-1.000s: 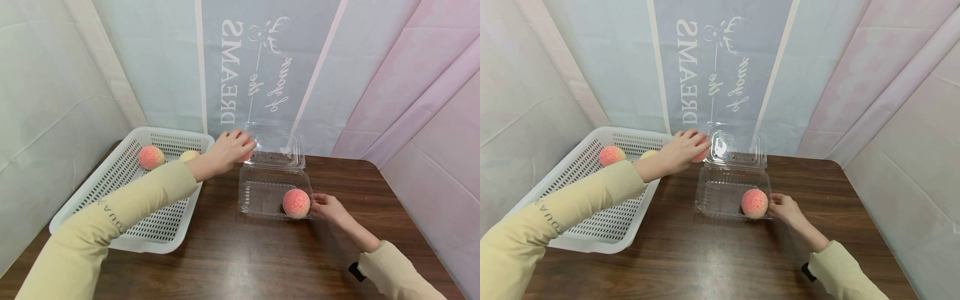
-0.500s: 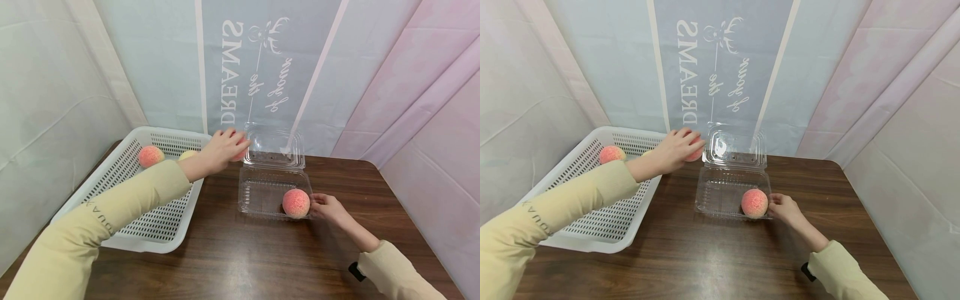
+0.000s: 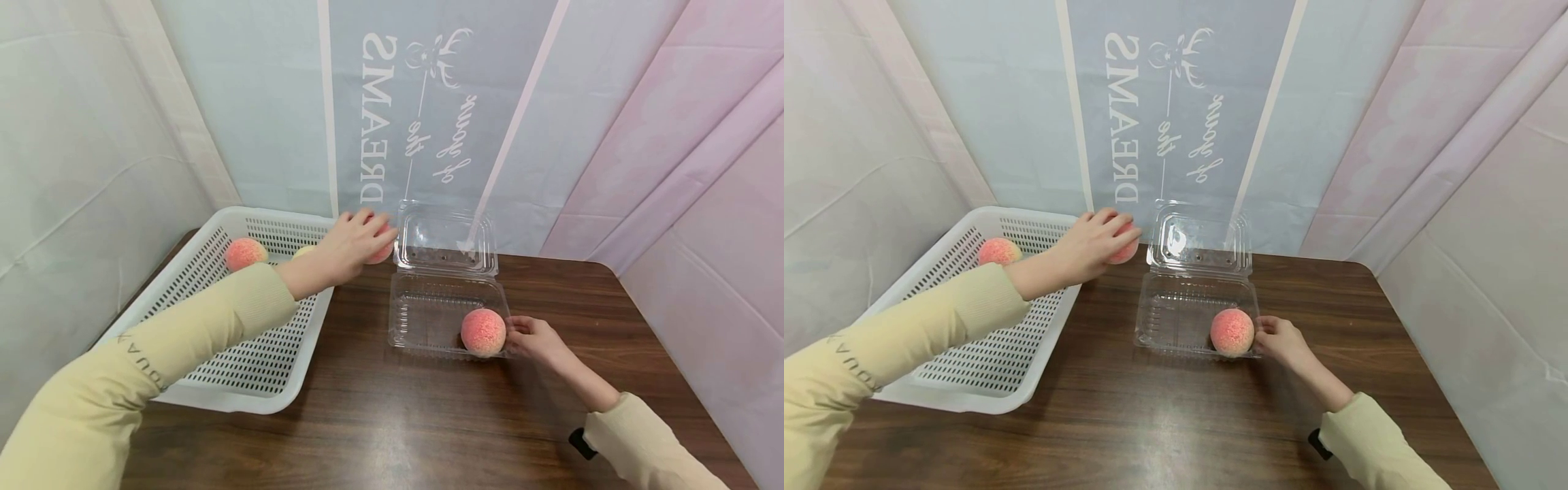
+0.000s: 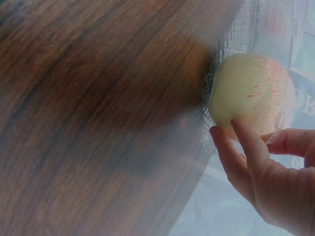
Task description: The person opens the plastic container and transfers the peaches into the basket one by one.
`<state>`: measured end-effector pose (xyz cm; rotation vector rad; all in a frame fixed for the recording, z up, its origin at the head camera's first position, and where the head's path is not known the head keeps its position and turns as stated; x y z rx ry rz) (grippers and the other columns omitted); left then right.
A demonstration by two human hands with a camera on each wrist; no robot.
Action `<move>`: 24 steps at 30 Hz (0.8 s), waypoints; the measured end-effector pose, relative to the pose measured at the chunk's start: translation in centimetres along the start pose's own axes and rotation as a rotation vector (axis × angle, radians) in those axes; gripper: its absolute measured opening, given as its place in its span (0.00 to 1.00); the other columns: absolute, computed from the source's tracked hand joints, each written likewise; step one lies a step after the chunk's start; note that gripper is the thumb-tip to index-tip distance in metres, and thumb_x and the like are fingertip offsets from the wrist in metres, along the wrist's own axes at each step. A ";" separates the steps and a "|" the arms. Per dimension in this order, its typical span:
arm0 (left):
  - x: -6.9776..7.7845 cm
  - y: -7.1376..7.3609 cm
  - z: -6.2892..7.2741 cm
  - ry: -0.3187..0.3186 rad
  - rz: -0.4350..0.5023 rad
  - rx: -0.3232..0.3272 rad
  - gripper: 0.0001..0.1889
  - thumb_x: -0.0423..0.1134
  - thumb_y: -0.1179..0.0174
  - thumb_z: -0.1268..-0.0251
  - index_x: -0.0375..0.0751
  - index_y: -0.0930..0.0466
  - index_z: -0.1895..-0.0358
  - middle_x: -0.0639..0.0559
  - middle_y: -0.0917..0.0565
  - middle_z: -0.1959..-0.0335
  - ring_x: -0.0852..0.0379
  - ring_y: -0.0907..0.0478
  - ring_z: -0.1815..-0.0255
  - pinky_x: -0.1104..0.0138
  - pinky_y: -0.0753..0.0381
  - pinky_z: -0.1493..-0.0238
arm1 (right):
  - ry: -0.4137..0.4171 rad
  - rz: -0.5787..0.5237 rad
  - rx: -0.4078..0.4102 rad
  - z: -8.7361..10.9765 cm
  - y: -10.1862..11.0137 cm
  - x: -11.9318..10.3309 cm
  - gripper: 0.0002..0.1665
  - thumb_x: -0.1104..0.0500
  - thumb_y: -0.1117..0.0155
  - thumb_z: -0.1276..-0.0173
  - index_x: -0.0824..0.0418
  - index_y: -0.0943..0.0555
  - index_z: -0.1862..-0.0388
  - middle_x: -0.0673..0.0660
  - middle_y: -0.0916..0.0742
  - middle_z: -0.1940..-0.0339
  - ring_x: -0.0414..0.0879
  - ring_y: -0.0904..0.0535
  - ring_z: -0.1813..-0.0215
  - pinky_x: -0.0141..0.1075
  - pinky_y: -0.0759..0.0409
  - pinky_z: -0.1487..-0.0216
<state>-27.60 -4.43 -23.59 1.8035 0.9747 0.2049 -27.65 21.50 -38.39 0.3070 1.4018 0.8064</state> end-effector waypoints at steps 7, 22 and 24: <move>-0.4 0.3 0.9 0.002 0.004 0.024 0.17 0.27 0.45 0.46 0.42 0.29 0.51 0.45 0.26 0.56 0.42 0.32 0.54 0.54 0.29 0.65 | 0.003 -0.022 -0.007 0.0 -0.1 0.1 0.28 0.65 0.50 0.33 0.86 0.40 0.43 0.79 0.27 0.48 0.50 0.20 0.58 0.32 0.21 0.65; -0.9 0.6 2.2 0.023 -0.008 0.028 0.11 0.35 0.46 0.39 0.41 0.28 0.53 0.44 0.25 0.54 0.43 0.31 0.55 0.54 0.29 0.66 | 0.003 -0.040 -0.009 0.2 -0.1 0.0 0.28 0.64 0.50 0.34 0.85 0.40 0.43 0.79 0.27 0.48 0.49 0.21 0.57 0.32 0.21 0.64; -1.1 0.6 2.3 0.029 -0.005 0.019 0.13 0.33 0.45 0.42 0.41 0.29 0.53 0.44 0.26 0.54 0.43 0.31 0.55 0.53 0.29 0.66 | 0.004 -0.034 -0.009 0.1 -0.1 0.1 0.28 0.64 0.50 0.34 0.85 0.39 0.43 0.79 0.27 0.47 0.49 0.21 0.57 0.32 0.21 0.64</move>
Point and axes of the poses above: each hand's wrist, its own z-axis away from the middle knuckle, its own y-axis out of the back of the hand, x = y × z, the point moved 10 cm from there along -z, towards the middle knuckle
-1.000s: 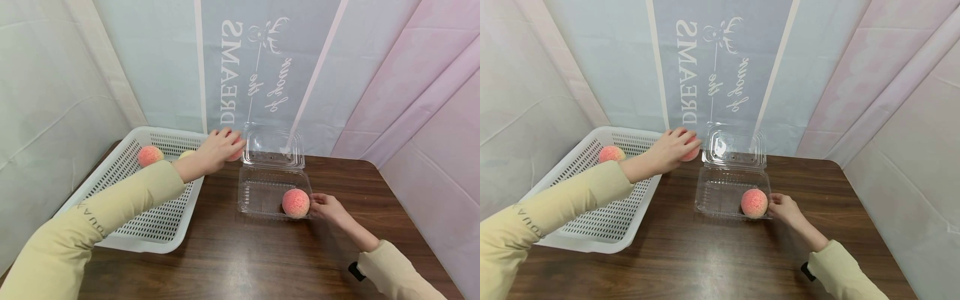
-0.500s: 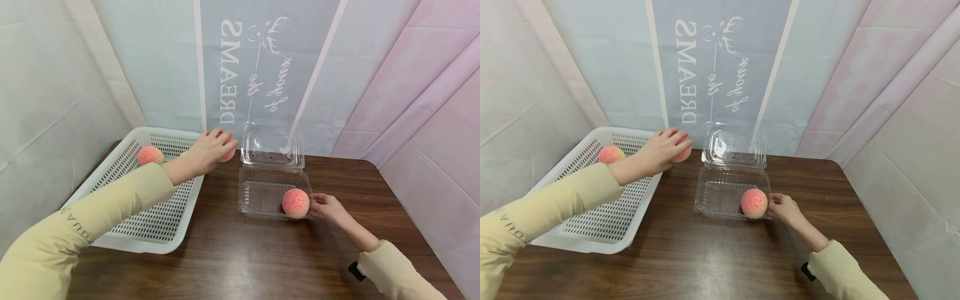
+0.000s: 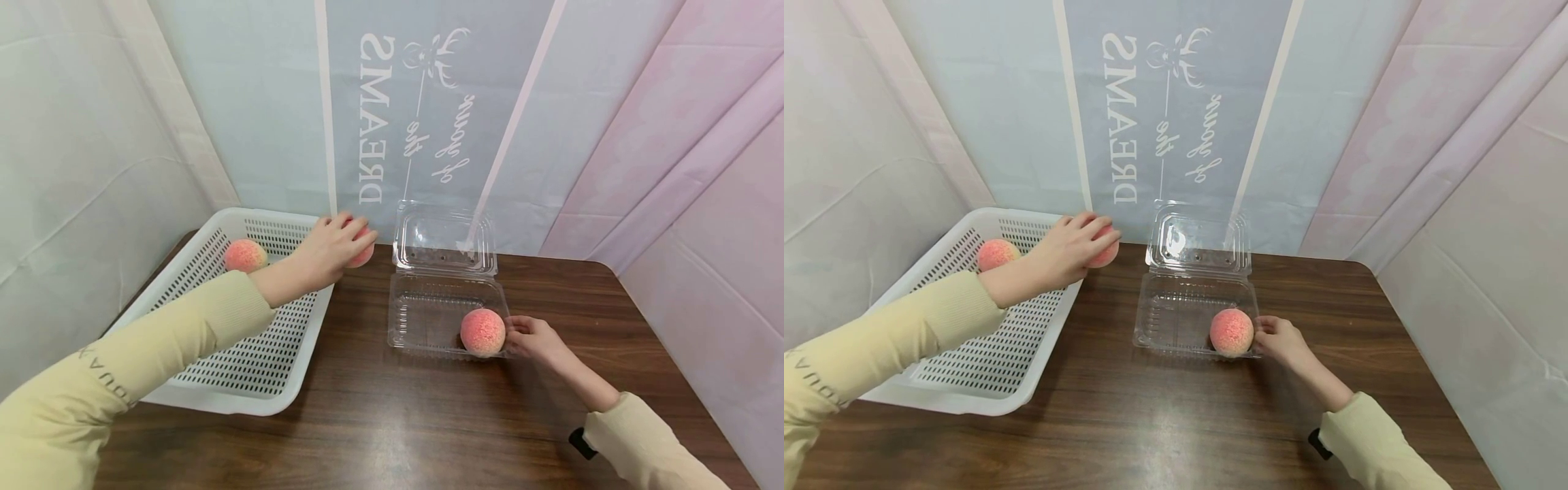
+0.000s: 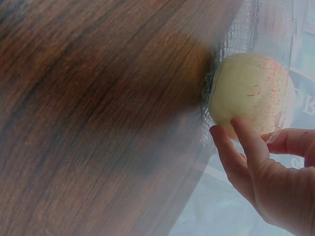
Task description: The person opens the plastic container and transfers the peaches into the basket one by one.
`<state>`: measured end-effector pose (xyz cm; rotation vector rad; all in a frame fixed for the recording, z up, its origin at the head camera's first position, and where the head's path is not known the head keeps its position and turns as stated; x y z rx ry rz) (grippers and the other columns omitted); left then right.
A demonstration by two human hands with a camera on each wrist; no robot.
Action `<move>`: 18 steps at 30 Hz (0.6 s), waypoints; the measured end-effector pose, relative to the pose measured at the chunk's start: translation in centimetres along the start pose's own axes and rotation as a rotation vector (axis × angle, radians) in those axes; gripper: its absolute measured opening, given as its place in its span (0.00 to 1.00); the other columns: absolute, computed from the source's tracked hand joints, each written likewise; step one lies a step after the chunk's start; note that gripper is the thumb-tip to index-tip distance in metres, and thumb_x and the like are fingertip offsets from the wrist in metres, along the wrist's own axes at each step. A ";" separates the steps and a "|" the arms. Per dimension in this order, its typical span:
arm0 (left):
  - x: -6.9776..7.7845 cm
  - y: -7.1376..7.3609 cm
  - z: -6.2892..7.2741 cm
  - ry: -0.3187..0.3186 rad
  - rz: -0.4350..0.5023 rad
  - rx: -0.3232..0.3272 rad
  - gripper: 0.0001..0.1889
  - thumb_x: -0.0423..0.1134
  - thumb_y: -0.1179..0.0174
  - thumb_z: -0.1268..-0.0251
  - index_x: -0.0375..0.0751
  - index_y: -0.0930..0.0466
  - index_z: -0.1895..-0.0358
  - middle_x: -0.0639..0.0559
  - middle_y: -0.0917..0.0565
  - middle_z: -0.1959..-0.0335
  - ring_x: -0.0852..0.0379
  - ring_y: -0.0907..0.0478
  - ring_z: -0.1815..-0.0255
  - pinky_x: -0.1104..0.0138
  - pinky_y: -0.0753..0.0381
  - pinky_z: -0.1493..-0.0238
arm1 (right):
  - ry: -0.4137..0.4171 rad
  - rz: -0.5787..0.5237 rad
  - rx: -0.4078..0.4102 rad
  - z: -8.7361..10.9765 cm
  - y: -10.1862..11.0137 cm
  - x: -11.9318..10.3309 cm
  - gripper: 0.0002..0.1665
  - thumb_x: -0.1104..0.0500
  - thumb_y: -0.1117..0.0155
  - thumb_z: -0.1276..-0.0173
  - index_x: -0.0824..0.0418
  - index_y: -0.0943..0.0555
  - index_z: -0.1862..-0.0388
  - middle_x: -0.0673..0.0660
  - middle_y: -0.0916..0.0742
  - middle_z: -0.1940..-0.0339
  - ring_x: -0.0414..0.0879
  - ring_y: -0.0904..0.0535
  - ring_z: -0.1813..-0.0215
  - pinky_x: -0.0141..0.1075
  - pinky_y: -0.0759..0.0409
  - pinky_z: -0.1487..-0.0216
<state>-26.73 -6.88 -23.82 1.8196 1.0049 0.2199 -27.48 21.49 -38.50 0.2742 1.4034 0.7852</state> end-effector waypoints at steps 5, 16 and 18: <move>-0.2 0.0 0.3 0.006 -0.001 -0.023 0.21 0.25 0.44 0.52 0.41 0.29 0.51 0.42 0.26 0.51 0.42 0.32 0.53 0.53 0.28 0.64 | -0.002 0.008 -0.002 -0.1 0.0 0.1 0.28 0.64 0.50 0.33 0.86 0.40 0.43 0.79 0.27 0.47 0.50 0.20 0.58 0.33 0.20 0.64; -0.7 -0.1 1.1 0.026 -0.010 -0.059 0.27 0.21 0.44 0.58 0.41 0.29 0.48 0.41 0.27 0.50 0.40 0.32 0.51 0.52 0.28 0.62 | -0.014 0.022 0.013 -0.1 0.0 0.2 0.27 0.64 0.50 0.35 0.84 0.38 0.43 0.78 0.26 0.49 0.49 0.20 0.59 0.32 0.21 0.65; -0.8 -0.1 1.2 0.028 -0.008 -0.065 0.28 0.21 0.44 0.58 0.41 0.29 0.47 0.41 0.27 0.50 0.40 0.32 0.50 0.52 0.28 0.62 | -0.007 0.026 0.010 -0.1 0.1 0.2 0.27 0.64 0.50 0.35 0.85 0.38 0.43 0.78 0.26 0.49 0.49 0.20 0.59 0.32 0.21 0.65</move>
Point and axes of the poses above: each hand's wrist, its own z-axis away from the middle knuckle, its own y-axis out of the back of the hand, x = y × z, the point moved 10 cm from there along -z, towards the middle knuckle
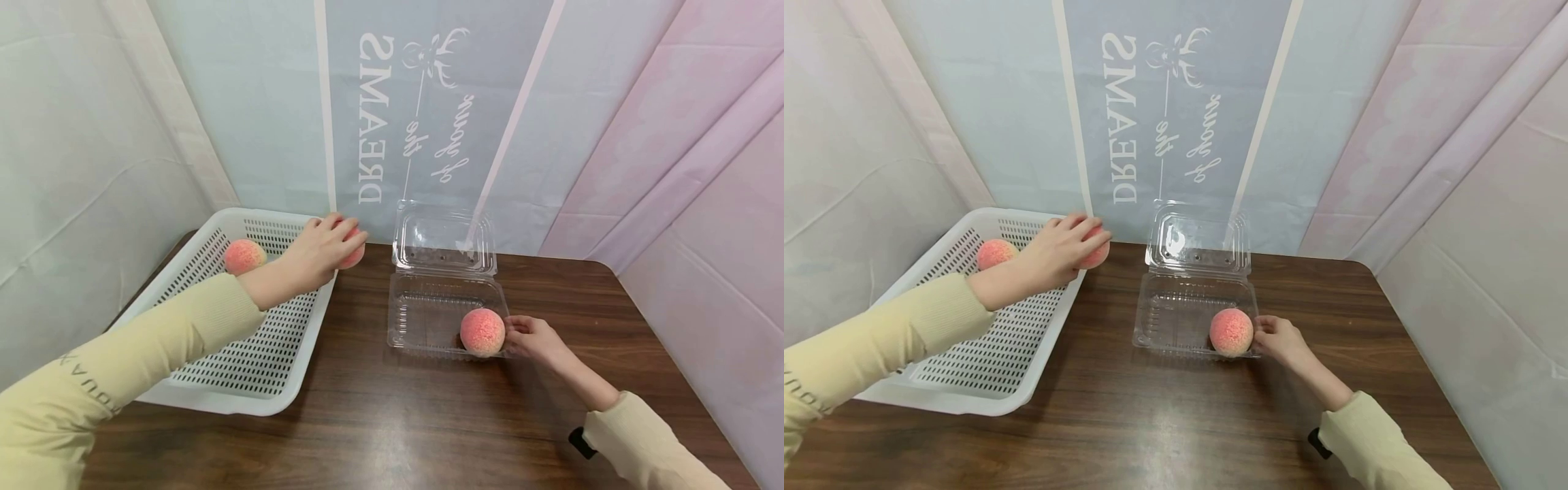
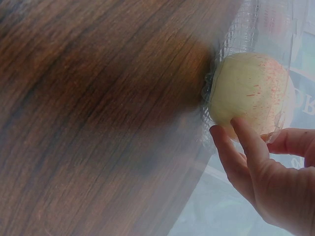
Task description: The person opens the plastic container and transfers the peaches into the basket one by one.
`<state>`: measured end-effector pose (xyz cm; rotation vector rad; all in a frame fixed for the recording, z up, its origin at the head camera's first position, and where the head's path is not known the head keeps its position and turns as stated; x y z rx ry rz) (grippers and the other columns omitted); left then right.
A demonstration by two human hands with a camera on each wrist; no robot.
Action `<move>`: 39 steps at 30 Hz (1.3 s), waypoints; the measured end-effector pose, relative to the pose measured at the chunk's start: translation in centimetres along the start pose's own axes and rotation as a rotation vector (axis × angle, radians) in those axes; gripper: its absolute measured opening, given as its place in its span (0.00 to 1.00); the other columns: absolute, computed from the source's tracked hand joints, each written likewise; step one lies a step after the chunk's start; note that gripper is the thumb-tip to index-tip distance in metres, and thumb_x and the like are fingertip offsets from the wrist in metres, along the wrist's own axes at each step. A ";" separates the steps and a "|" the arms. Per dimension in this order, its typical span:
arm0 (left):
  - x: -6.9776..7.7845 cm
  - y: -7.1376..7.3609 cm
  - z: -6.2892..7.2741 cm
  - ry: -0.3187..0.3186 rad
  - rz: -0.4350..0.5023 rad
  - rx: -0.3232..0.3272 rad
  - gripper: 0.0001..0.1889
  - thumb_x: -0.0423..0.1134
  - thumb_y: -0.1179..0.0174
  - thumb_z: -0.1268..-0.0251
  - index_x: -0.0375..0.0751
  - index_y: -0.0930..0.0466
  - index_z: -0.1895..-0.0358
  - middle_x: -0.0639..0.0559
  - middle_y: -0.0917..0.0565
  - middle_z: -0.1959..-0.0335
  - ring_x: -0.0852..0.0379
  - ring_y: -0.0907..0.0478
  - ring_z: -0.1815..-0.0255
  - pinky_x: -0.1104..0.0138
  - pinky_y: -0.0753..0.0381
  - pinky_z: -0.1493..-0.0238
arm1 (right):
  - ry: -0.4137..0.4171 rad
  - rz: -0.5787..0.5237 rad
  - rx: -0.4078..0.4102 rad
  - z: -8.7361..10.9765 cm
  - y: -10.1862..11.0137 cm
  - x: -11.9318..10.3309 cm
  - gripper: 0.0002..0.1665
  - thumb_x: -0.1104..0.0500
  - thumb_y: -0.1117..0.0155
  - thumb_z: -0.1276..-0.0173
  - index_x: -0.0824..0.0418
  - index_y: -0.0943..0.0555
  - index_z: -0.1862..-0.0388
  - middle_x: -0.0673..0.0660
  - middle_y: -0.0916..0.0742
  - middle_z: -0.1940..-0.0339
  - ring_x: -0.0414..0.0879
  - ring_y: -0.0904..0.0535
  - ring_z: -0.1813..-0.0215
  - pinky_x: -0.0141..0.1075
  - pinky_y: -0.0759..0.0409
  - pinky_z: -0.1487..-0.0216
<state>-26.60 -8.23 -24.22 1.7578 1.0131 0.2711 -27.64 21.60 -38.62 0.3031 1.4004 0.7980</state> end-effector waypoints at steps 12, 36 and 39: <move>-0.5 0.1 0.7 0.015 -0.010 -0.014 0.29 0.23 0.40 0.61 0.40 0.30 0.48 0.41 0.28 0.52 0.41 0.33 0.52 0.52 0.28 0.65 | -0.004 -0.017 -0.003 0.0 -0.1 -0.1 0.27 0.64 0.50 0.35 0.84 0.38 0.43 0.78 0.25 0.49 0.48 0.20 0.60 0.32 0.21 0.65; -2.2 0.6 2.0 0.054 -0.012 -0.016 0.30 0.36 0.32 0.63 0.39 0.32 0.50 0.41 0.29 0.53 0.40 0.33 0.54 0.50 0.28 0.68 | 0.000 -0.018 -0.012 0.0 0.0 -0.1 0.28 0.64 0.50 0.33 0.85 0.39 0.43 0.79 0.26 0.48 0.47 0.20 0.60 0.32 0.20 0.65; -2.4 0.7 2.3 0.056 -0.006 -0.011 0.28 0.36 0.33 0.60 0.39 0.32 0.50 0.40 0.29 0.53 0.39 0.33 0.54 0.50 0.28 0.69 | -0.004 -0.020 -0.013 0.0 -0.1 -0.1 0.28 0.64 0.50 0.33 0.85 0.39 0.43 0.79 0.27 0.47 0.48 0.20 0.59 0.32 0.20 0.65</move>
Point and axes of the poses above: each hand's wrist, its own z-axis away from the middle knuckle, its own y-axis out of the back of the hand, x = y × z, the point moved 10 cm from there along -z, towards the middle knuckle
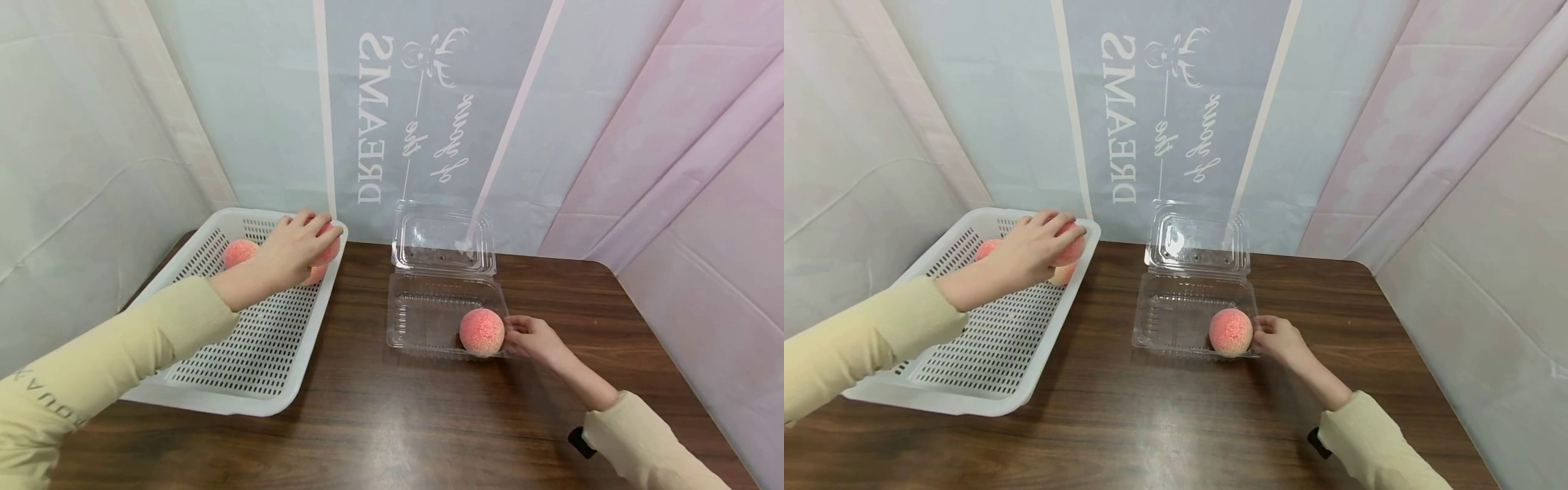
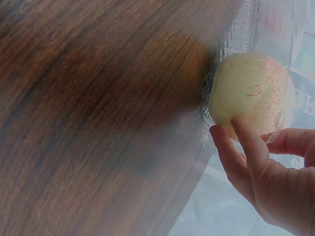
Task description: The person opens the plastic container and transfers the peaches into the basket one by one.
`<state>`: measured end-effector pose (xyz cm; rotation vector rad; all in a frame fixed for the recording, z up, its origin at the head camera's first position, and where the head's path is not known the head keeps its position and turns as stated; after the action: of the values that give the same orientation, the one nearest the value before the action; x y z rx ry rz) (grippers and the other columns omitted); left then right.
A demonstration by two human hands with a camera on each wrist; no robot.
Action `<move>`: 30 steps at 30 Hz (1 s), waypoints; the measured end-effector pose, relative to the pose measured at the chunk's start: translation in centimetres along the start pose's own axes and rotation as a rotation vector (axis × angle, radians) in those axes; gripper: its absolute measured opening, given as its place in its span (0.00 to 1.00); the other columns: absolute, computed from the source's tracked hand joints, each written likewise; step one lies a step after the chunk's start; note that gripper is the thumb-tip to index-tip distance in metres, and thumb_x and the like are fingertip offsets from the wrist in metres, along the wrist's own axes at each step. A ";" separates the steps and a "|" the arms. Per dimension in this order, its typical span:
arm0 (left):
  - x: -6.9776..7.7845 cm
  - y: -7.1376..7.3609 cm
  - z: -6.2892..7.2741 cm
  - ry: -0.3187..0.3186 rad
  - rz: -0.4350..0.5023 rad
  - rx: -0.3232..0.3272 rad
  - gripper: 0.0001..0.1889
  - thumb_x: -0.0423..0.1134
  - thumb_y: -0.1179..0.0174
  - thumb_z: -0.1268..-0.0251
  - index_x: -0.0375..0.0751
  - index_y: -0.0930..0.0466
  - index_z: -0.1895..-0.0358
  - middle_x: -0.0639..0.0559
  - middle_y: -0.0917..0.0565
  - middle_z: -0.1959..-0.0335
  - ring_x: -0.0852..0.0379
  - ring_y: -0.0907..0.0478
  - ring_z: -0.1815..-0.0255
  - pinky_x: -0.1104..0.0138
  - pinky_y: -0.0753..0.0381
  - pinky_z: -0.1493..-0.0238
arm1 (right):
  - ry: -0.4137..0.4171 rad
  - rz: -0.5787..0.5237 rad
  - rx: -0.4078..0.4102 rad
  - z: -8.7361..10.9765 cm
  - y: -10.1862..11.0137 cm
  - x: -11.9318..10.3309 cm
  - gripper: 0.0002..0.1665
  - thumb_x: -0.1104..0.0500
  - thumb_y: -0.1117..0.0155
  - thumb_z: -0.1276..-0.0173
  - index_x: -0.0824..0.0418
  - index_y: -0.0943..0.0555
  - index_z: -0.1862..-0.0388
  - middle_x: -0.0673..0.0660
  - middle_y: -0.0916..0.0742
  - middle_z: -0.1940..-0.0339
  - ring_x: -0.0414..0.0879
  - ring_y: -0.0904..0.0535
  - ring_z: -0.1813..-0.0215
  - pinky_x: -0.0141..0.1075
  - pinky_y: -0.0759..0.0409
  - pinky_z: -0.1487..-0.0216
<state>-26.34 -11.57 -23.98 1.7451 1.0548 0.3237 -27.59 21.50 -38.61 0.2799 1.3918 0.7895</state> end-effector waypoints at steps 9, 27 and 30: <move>-0.5 -0.1 0.4 0.015 0.022 -0.028 0.28 0.30 0.37 0.59 0.38 0.31 0.48 0.39 0.29 0.50 0.38 0.34 0.52 0.49 0.29 0.67 | 0.002 -0.003 0.001 0.1 0.0 -0.1 0.27 0.64 0.51 0.33 0.86 0.40 0.43 0.79 0.27 0.48 0.49 0.20 0.58 0.32 0.20 0.65; -1.3 -0.5 1.4 0.046 0.032 -0.071 0.30 0.20 0.41 0.66 0.38 0.31 0.50 0.39 0.29 0.53 0.39 0.33 0.53 0.50 0.29 0.70 | 0.002 -0.016 0.005 0.0 0.2 -0.1 0.27 0.65 0.51 0.34 0.86 0.38 0.44 0.78 0.24 0.51 0.45 0.19 0.63 0.33 0.20 0.66; -1.6 -0.6 1.6 0.049 0.036 -0.072 0.30 0.19 0.41 0.67 0.38 0.31 0.52 0.39 0.29 0.52 0.38 0.33 0.53 0.49 0.29 0.69 | 0.002 -0.011 0.004 0.0 0.2 -0.1 0.27 0.65 0.51 0.34 0.85 0.38 0.44 0.78 0.24 0.51 0.46 0.19 0.63 0.33 0.20 0.66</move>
<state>-26.53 -13.71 -24.83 1.7005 1.0353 0.4235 -27.66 21.56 -38.43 0.2748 1.3962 0.7784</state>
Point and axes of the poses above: each hand's wrist, its own z-axis away from the middle knuckle, its own y-axis out of the back of the hand, x = y × z, the point moved 10 cm from there along -z, towards the middle knuckle
